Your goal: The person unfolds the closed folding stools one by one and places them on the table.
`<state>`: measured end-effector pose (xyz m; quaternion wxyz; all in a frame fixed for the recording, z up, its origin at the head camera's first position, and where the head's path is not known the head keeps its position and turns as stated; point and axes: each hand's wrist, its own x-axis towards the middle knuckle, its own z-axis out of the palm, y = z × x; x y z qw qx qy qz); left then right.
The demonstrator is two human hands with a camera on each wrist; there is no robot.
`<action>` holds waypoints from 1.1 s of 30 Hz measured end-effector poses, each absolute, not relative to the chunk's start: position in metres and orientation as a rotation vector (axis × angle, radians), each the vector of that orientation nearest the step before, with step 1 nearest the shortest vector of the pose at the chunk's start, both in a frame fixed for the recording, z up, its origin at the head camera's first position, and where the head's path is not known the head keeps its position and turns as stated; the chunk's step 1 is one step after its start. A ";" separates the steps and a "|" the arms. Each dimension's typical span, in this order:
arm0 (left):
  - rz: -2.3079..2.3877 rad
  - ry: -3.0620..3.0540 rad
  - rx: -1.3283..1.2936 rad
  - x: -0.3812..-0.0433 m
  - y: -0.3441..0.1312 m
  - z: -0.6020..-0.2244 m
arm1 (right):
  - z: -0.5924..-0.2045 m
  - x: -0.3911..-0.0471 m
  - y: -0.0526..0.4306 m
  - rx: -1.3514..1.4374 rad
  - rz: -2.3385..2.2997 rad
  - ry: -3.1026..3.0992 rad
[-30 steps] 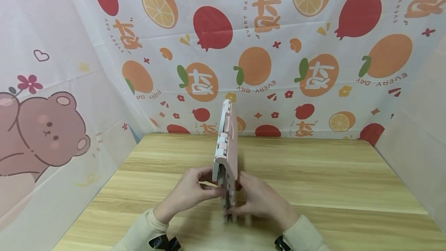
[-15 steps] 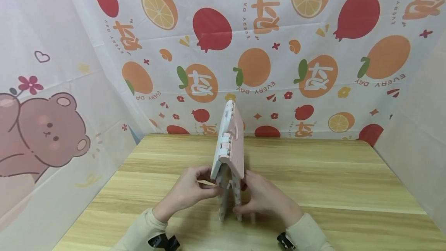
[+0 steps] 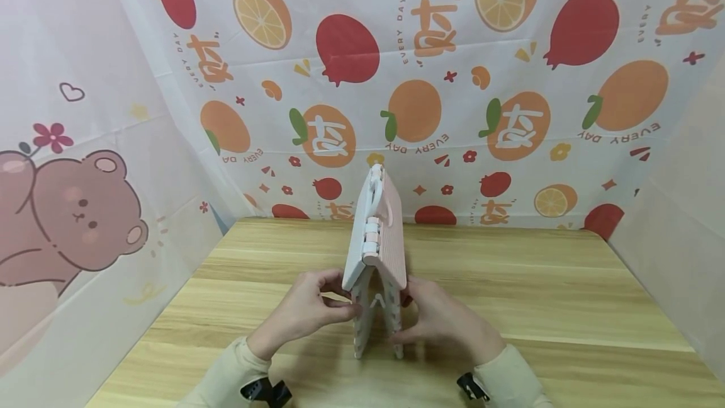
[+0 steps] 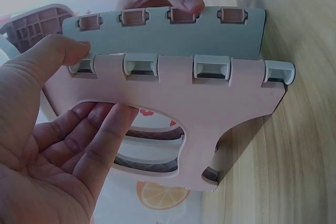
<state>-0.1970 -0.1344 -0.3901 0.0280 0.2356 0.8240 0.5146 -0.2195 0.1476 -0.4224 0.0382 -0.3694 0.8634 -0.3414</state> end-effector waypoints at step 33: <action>1.552 2.572 0.724 -0.201 -0.139 -0.391 | -0.413 -0.222 0.172 -0.993 -1.077 2.587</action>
